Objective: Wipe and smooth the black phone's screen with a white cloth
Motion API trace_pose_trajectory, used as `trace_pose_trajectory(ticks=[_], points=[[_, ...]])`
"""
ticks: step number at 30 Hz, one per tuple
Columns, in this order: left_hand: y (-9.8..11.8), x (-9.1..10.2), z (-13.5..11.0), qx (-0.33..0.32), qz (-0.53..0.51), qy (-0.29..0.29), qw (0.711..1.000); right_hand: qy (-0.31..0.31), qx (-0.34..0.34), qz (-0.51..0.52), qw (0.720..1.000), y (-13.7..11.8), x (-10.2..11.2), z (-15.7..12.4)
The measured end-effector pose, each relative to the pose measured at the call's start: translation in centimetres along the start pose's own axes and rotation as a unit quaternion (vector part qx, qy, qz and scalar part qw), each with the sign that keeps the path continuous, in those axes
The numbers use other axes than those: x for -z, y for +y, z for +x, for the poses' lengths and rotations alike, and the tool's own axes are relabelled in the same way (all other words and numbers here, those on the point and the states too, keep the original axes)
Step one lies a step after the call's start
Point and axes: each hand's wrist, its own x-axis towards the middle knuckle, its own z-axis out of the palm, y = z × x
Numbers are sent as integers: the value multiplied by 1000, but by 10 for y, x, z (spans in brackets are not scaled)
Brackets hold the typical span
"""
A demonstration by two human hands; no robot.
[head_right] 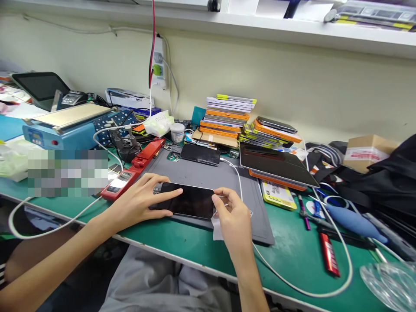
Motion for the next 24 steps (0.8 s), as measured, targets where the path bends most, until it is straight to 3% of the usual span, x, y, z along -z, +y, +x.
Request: trace_pose_trajectory(ticks=[14, 24], points=[[0, -1, -1, 13, -11, -9, 1000, -24, 8, 21, 999, 1, 3, -3], [0, -4, -3, 24, -16, -46, 999, -21, 27, -33, 999, 4, 5, -9]])
